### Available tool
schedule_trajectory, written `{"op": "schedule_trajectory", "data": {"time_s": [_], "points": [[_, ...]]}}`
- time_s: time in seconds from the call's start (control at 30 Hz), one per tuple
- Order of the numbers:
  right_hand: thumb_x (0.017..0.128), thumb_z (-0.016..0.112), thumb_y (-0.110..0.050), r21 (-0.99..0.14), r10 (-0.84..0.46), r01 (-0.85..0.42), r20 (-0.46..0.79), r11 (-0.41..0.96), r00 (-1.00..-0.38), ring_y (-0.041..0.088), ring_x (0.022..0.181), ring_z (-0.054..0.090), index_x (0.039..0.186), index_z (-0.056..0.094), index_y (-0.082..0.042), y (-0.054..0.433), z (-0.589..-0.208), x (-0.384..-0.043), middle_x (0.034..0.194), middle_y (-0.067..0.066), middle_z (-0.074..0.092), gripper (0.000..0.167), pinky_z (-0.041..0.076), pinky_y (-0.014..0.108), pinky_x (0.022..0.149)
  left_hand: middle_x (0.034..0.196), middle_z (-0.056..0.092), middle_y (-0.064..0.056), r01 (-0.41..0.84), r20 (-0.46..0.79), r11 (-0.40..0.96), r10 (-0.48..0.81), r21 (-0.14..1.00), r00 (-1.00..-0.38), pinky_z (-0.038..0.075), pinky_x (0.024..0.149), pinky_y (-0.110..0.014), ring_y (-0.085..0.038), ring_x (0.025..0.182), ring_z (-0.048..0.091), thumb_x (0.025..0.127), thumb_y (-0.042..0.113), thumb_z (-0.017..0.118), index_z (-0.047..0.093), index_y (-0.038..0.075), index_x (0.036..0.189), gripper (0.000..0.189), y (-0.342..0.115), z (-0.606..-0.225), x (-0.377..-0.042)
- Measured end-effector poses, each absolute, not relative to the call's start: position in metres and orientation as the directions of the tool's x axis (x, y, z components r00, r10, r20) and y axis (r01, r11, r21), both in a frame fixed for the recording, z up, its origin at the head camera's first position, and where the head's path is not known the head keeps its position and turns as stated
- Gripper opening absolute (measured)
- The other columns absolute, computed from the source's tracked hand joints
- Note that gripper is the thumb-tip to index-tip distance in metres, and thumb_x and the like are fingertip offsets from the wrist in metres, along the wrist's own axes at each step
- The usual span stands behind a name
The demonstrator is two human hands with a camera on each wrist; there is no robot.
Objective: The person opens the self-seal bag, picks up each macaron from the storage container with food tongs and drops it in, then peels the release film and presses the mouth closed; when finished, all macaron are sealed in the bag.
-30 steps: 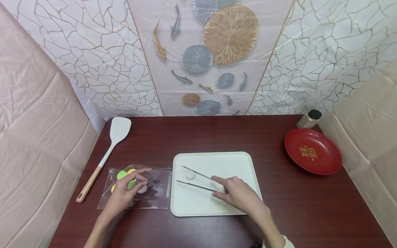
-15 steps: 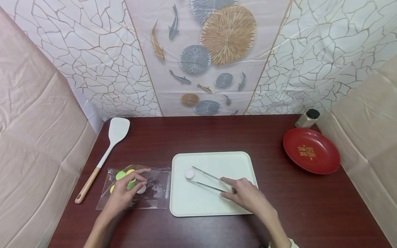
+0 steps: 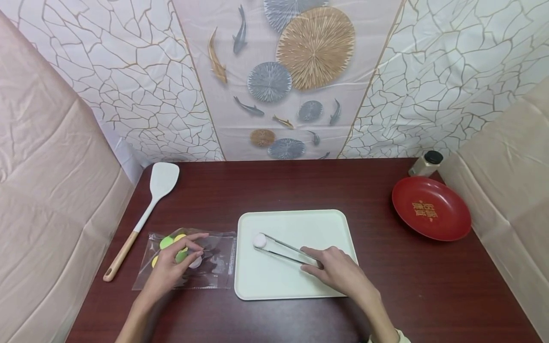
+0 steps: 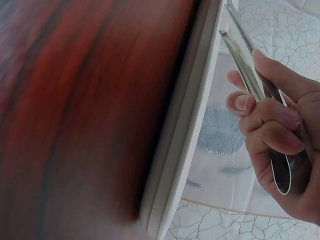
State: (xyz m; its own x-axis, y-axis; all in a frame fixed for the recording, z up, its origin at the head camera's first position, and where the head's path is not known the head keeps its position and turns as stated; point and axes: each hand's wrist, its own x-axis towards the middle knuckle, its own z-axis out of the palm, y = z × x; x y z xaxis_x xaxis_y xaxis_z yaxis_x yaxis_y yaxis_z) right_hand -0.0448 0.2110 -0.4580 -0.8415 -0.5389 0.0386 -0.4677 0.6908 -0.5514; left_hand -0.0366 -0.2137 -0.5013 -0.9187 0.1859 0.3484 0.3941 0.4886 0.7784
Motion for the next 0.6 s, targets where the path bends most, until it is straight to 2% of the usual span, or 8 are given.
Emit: {"op": "schedule_trajectory", "data": {"time_s": [0.17,0.4,0.53,0.6], "points": [[0.103,0.079,-0.029,-0.602,-0.587,-0.491,0.045,0.63,-0.808,-0.007,0.059,0.028,0.134,0.076,-0.004,0.196,-0.454,-0.047,0.063,-0.021,0.035,0.041,0.034,0.018,0.056,0.133,0.079,-0.008,0.391,0.345,0.485,0.185,0.782,-0.92,0.05,0.079,-0.028,-0.029,0.121,0.072,0.092,-0.009,0.082,0.074,0.014,0.097,0.025,-0.214,-0.501,-0.036],[0.105,0.076,-0.03,-0.593,-0.644,-0.529,0.023,0.607,-0.765,-0.006,0.059,0.025,0.136,0.076,-0.007,0.161,-0.449,-0.05,0.062,-0.021,0.031,0.038,0.031,0.017,0.056,0.134,0.079,-0.009,0.395,0.348,0.472,0.188,0.788,-0.919,0.047,0.067,-0.027,-0.013,0.106,0.065,0.091,-0.012,0.081,0.073,0.011,0.097,0.025,-0.215,-0.502,-0.035],[0.107,0.073,-0.037,-0.578,-0.67,-0.578,0.071,0.576,-0.739,-0.005,0.057,0.027,0.136,0.076,-0.008,0.142,-0.47,-0.057,0.06,-0.018,0.037,0.041,0.031,0.021,0.051,0.135,0.078,-0.01,0.397,0.346,0.468,0.194,0.79,-0.918,0.048,0.069,-0.025,-0.018,0.111,0.069,0.091,-0.012,0.081,0.073,0.011,0.097,0.025,-0.216,-0.501,-0.035],[0.108,0.067,-0.05,-0.564,-0.672,-0.59,0.081,0.578,-0.736,-0.006,0.054,0.027,0.139,0.075,-0.013,0.134,-0.499,-0.064,0.058,-0.02,0.039,0.049,0.03,0.02,0.048,0.135,0.078,-0.01,0.397,0.345,0.47,0.197,0.789,-0.918,0.052,0.075,-0.022,-0.026,0.118,0.072,0.091,-0.012,0.081,0.073,0.011,0.097,0.025,-0.217,-0.501,-0.035]]}}
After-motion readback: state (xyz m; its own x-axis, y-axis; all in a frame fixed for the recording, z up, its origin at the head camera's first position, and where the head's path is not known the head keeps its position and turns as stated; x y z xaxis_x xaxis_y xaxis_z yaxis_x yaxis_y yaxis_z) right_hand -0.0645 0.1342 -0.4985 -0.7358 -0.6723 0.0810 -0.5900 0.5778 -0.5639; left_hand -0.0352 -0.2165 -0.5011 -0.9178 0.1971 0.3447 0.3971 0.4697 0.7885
